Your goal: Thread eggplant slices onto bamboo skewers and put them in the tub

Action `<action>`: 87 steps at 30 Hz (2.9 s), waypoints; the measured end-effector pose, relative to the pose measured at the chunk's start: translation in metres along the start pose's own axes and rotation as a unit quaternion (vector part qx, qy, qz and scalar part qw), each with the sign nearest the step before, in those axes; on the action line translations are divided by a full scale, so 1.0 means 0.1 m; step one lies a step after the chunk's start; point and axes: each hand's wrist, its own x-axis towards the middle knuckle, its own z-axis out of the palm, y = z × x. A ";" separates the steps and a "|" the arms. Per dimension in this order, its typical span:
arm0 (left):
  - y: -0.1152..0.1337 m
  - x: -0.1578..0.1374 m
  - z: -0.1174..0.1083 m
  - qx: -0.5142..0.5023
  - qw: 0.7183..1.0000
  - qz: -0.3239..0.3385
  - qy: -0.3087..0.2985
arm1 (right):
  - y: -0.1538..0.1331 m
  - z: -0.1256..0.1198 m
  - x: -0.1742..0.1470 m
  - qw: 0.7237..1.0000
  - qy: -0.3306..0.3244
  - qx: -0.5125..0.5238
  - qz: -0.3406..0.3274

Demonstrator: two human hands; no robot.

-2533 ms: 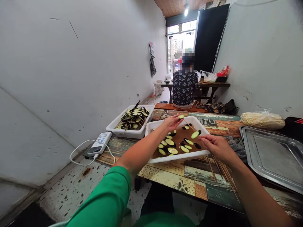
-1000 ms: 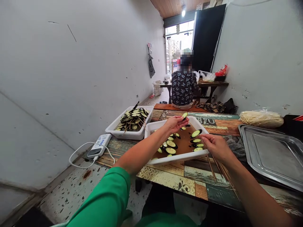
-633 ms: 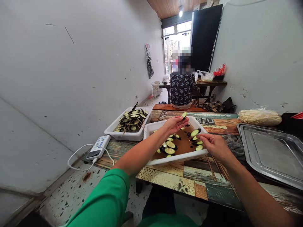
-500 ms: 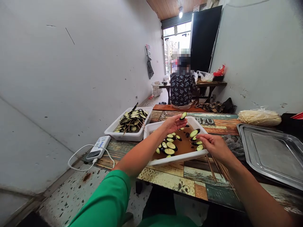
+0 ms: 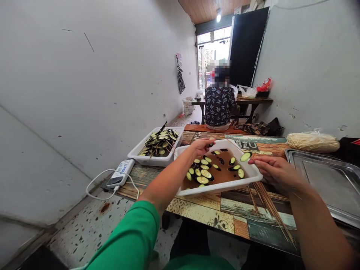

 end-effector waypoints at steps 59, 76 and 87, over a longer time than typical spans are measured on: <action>-0.45 -0.22 0.49 0.005 0.992 -0.013 -0.124 | 0.09 0.41 0.14 0.956 0.153 -0.217 -0.127; -0.80 0.01 0.25 0.586 0.785 0.182 -0.089 | 0.06 0.37 0.15 0.976 0.167 -0.111 -0.081; -0.44 0.09 0.03 0.611 0.777 0.150 -0.027 | 0.11 0.36 0.17 0.982 0.145 -0.096 -0.079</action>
